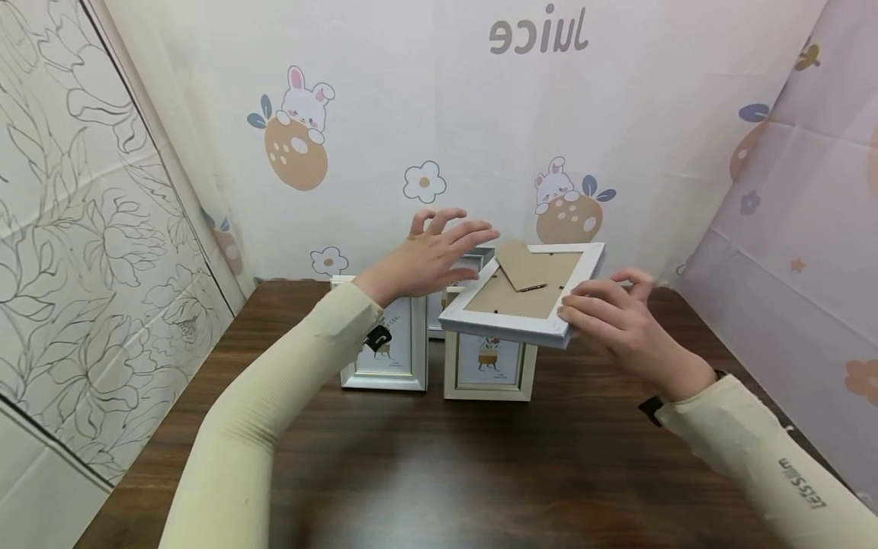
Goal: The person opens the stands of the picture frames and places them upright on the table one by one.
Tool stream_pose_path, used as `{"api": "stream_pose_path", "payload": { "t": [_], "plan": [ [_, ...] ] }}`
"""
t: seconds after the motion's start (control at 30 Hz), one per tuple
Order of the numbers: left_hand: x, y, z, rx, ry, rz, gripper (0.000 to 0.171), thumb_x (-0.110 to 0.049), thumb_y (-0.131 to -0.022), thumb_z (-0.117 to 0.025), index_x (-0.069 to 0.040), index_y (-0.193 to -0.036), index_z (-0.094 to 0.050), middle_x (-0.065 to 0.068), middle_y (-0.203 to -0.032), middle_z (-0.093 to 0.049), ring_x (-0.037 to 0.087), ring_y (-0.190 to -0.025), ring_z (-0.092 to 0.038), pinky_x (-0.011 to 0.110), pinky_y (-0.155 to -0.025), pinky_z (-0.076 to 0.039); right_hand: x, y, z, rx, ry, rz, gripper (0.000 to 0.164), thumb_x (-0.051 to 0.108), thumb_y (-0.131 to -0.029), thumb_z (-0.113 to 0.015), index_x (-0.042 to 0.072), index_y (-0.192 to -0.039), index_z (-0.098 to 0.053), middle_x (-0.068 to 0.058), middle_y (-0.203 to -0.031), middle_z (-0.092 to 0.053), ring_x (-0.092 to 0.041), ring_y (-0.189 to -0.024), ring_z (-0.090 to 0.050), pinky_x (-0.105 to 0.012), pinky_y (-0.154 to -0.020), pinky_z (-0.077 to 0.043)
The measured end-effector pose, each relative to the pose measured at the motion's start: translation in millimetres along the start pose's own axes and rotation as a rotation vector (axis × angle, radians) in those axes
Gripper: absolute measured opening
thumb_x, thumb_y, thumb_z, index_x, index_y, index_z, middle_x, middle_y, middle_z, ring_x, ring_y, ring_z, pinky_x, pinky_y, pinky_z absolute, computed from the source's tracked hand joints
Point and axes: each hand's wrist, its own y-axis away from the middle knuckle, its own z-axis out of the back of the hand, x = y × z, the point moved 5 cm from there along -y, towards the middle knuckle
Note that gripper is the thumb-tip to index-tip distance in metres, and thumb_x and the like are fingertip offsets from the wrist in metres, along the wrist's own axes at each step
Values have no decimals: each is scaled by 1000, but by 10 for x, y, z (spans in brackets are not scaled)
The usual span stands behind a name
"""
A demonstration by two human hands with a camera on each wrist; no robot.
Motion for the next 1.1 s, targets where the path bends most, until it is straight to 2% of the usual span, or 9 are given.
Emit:
{"api": "stream_pose_path", "payload": {
  "t": [0.17, 0.33, 0.47, 0.7, 0.8, 0.93, 1.1],
  "plan": [
    [-37, -75, -34, 103, 28, -35, 65, -43, -98, -61, -24, -154, -36, -7, -156, -36, 23, -141, -20, 47, -106, -11, 67, -38, -14, 6, -25, 24, 30, 20, -107, -47, 0, -101, -68, -14, -92, -69, -32, -89, -55, -54, -81, -21],
    [-86, -130, -61, 170, 64, -95, 63, -42, -99, -59, -25, -155, -36, -9, -156, -37, 23, -142, -22, 45, -106, -13, 130, -95, -6, -17, -34, 50, 28, 20, -107, -46, 1, -101, -67, -13, -91, -69, -33, -89, -56, -54, -80, -22],
    [-102, -149, -96, 209, 77, -116, 58, -41, -103, -51, -27, -156, -33, -11, -155, -37, 22, -142, -21, 44, -107, -13, 168, -135, 6, -40, -39, 72, 27, 19, -107, -47, 2, -99, -67, -12, -90, -69, -33, -88, -56, -54, -80, -22],
    [-95, -148, -192, 296, 53, -129, 54, -43, -107, -33, -29, -159, -25, -11, -160, -29, 23, -145, -17, 47, -110, -12, 188, -154, 4, -42, -48, 89, 25, 19, -106, -48, 3, -101, -67, -12, -90, -69, -32, -88, -56, -52, -80, -22],
    [-110, -140, -223, 305, 45, -145, 54, -42, -107, -31, -30, -159, -24, -12, -161, -27, 24, -146, -17, 47, -110, -13, 196, -151, 3, -37, -51, 93, 24, 18, -106, -48, 4, -103, -67, -12, -90, -69, -31, -88, -56, -51, -80, -22],
    [-124, -137, -249, 284, 38, -169, 54, -39, -106, -31, -31, -159, -23, -13, -162, -25, 24, -146, -18, 47, -109, -14, 210, -143, 2, -17, -50, 97, 24, 19, -106, -48, 5, -105, -67, -12, -91, -69, -31, -89, -55, -50, -80, -21],
    [-120, -129, -246, 241, 23, -180, 53, -38, -106, -32, -29, -159, -27, -12, -160, -30, 23, -146, -19, 49, -110, -12, 219, -166, 14, -27, -47, 101, 25, 19, -106, -48, 4, -103, -67, -12, -91, -69, -32, -88, -56, -51, -79, -22]
  ]
}}
